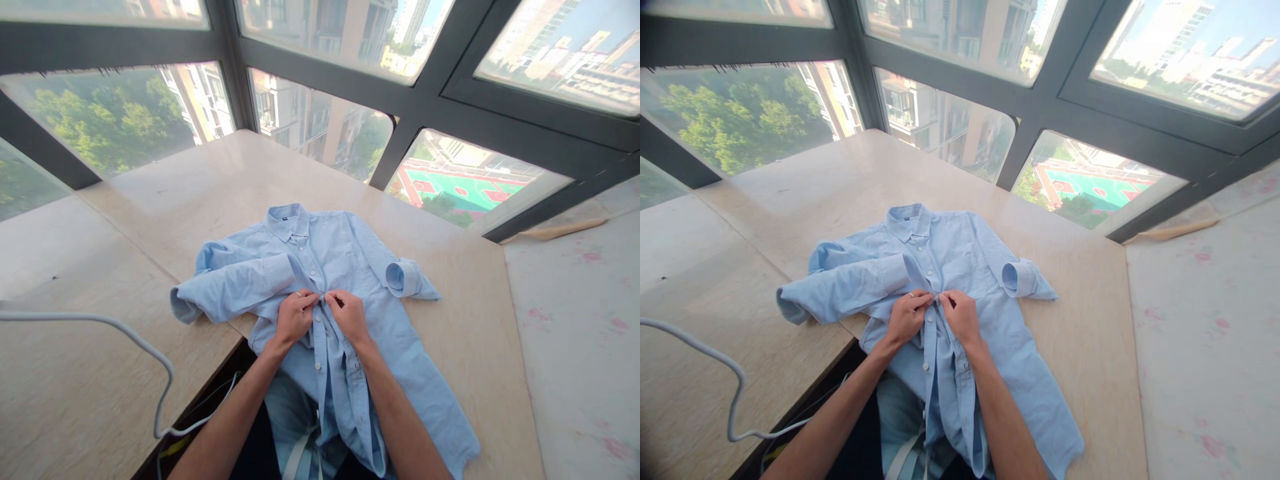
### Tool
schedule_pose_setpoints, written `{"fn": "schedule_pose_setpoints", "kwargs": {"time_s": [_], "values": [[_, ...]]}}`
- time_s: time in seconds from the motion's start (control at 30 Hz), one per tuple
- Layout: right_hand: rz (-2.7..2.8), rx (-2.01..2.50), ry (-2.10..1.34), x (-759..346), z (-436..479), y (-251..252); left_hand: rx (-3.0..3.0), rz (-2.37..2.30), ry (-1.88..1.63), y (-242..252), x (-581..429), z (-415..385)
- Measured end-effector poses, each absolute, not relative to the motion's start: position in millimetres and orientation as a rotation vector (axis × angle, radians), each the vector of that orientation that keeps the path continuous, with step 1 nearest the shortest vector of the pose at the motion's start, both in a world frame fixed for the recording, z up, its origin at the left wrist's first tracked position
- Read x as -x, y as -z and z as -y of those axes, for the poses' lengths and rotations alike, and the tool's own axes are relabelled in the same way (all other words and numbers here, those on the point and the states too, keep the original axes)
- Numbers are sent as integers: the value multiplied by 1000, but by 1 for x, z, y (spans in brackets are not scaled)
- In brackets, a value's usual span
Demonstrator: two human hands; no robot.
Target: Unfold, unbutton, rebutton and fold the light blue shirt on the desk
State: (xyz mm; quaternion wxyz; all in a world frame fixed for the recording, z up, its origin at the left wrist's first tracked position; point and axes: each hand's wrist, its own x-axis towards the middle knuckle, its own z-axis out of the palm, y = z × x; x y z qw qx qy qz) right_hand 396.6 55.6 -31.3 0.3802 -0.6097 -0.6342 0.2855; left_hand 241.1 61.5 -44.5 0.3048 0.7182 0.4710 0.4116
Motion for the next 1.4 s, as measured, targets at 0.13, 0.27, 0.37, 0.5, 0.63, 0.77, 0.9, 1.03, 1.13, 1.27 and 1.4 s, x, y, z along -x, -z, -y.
{"fn": "schedule_pose_setpoints", "kwargs": {"time_s": [0.13,0.27,0.37,0.5,0.63,0.77,0.9,1.03,1.13,1.27,1.4], "values": [[1602,1670,-700,-394,-63,34,-1767,-1172,-1222,42,-246,-58],[1474,1531,-958,-401,-65,34,-1632,-1318,-1340,34,-252,-56],[1296,1457,-1033,-409,-63,33,-1548,-1373,-1362,30,-250,-55],[973,1372,-1102,-418,-60,31,-1463,-1435,-1400,29,-245,-55],[829,1248,-1245,-423,-57,30,-1508,-1423,-1459,27,-245,-53],[888,1134,-1350,-426,-53,28,-1710,-1426,-1298,23,-248,-52],[934,1085,-1424,-428,-51,29,-1773,-1681,-1008,20,-255,-55],[981,1104,-1452,-431,-47,32,-1771,-1827,-908,18,-261,-62],[1052,1108,-1486,-433,-39,31,-1862,-1852,-835,19,-264,-64],[1130,1085,-1671,-442,-26,22,-1909,-1808,-861,25,-269,-59],[1225,1087,-1840,-455,-22,10,-1793,-1627,-1129,34,-274,-51]]}}
